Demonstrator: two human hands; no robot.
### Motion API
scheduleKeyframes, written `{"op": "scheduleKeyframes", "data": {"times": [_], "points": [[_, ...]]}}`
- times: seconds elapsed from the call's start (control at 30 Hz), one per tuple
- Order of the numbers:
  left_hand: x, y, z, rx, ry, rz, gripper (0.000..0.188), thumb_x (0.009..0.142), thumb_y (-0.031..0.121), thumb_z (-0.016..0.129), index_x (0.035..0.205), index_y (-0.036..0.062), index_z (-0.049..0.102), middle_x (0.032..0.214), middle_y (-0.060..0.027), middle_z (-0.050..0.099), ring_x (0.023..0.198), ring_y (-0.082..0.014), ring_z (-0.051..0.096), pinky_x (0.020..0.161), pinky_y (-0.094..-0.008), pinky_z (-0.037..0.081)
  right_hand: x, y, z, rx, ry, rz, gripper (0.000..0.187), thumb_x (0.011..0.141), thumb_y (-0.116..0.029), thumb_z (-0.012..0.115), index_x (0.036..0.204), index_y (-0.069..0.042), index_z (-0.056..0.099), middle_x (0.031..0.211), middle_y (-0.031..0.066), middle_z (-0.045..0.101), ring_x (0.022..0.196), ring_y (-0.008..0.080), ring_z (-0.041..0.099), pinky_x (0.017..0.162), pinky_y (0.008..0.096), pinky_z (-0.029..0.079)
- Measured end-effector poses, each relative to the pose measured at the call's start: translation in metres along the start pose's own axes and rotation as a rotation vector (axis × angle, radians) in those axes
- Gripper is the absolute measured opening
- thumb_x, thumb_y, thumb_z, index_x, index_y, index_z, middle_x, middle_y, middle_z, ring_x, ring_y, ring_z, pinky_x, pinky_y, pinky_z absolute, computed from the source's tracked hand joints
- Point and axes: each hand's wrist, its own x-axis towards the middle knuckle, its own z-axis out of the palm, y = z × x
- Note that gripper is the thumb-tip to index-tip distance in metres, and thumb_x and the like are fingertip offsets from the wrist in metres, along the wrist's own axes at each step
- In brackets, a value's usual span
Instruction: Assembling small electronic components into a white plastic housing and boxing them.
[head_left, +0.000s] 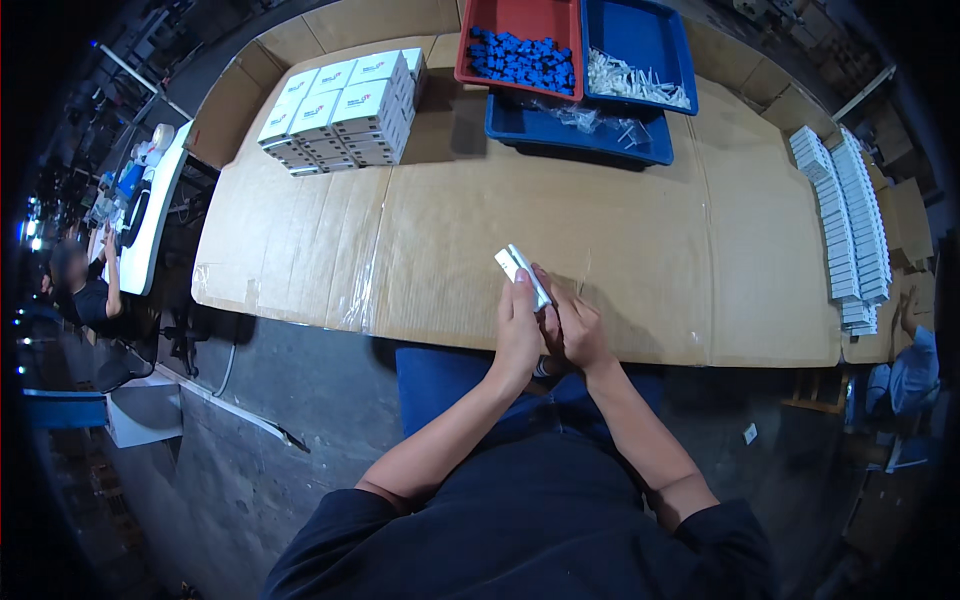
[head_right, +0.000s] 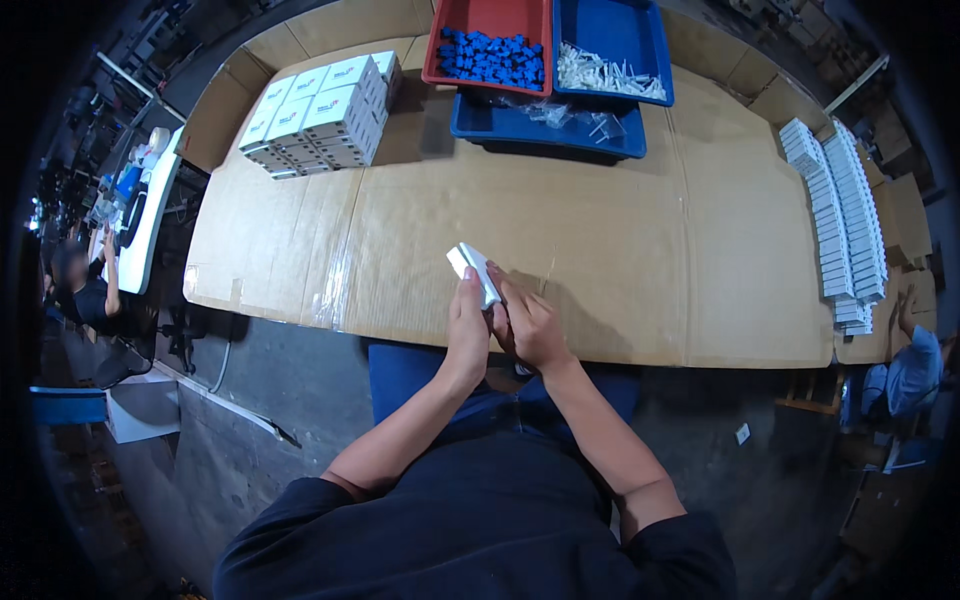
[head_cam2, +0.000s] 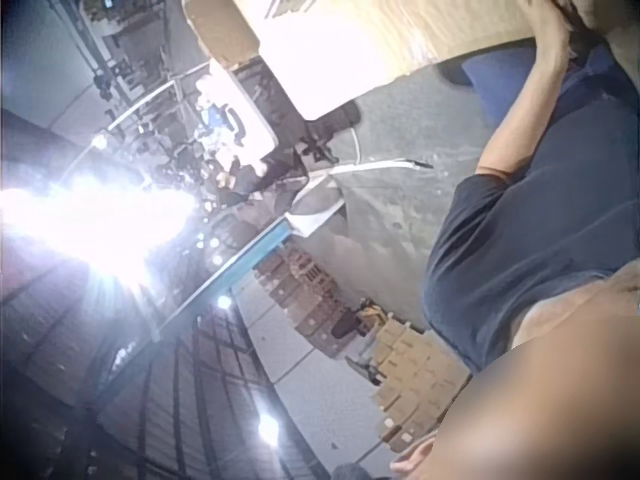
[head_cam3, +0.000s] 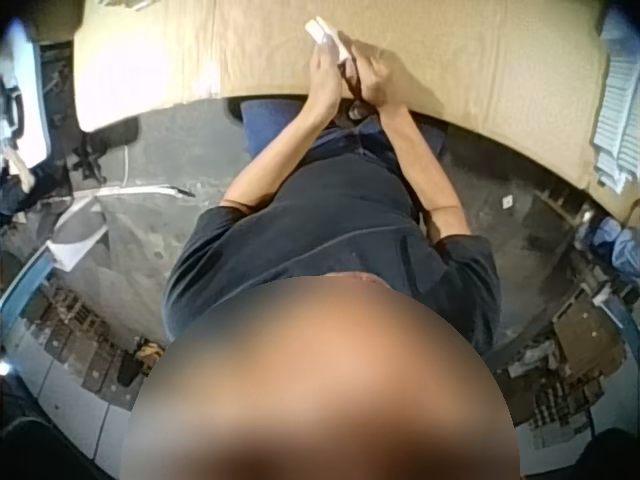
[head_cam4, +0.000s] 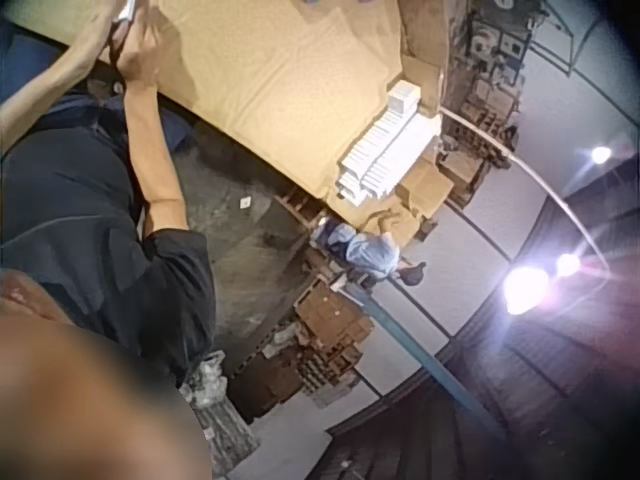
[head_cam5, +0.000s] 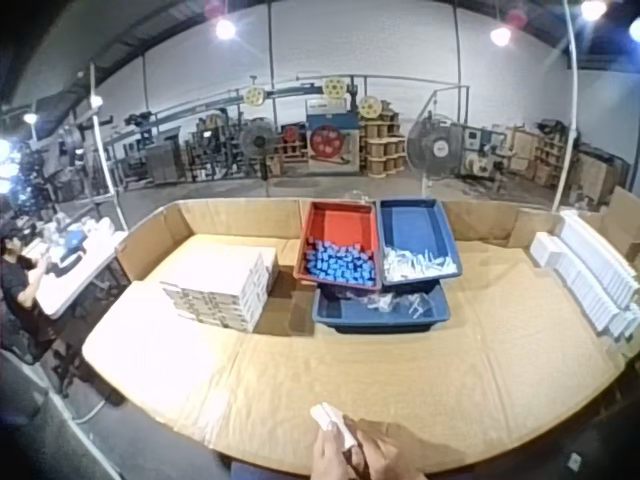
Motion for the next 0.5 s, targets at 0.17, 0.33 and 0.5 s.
{"op": "scheduleKeyframes", "data": {"times": [0.17,0.33,0.5], "points": [[-0.004,0.003,-0.003,0.044,-0.059,0.037,0.046,0.113,0.050,0.036,0.107,0.0093,0.056,0.067,0.0045,0.049,0.057,-0.0048,0.044,0.051,-0.0228,0.032,-0.001,-0.003,-0.001,-0.039,0.022,-0.024,0.045,0.094,-0.004,0.053,0.137,0.010,0.059,0.132,0.0198,0.069,0.098,0.0312,0.075,0.084,0.0385,0.061],[0.001,-0.004,-0.006,-0.006,-0.041,0.051,0.046,0.112,0.052,0.037,0.106,0.0094,0.055,0.067,0.0040,0.049,0.056,-0.0056,0.044,0.050,-0.0237,0.032,0.001,-0.001,0.003,0.000,0.028,-0.019,0.044,0.096,-0.005,0.053,0.136,0.010,0.059,0.131,0.0195,0.070,0.098,0.0311,0.075,0.083,0.0384,0.061],[0.006,-0.011,-0.015,0.008,-0.049,0.064,0.047,0.111,0.053,0.040,0.111,0.0081,0.055,0.081,0.0016,0.056,0.068,-0.0068,0.052,0.059,-0.0236,0.041,0.000,0.001,0.004,0.017,0.050,-0.014,0.043,0.098,-0.007,0.053,0.139,0.007,0.059,0.130,0.0192,0.070,0.099,0.0311,0.075,0.083,0.0377,0.061]]}}
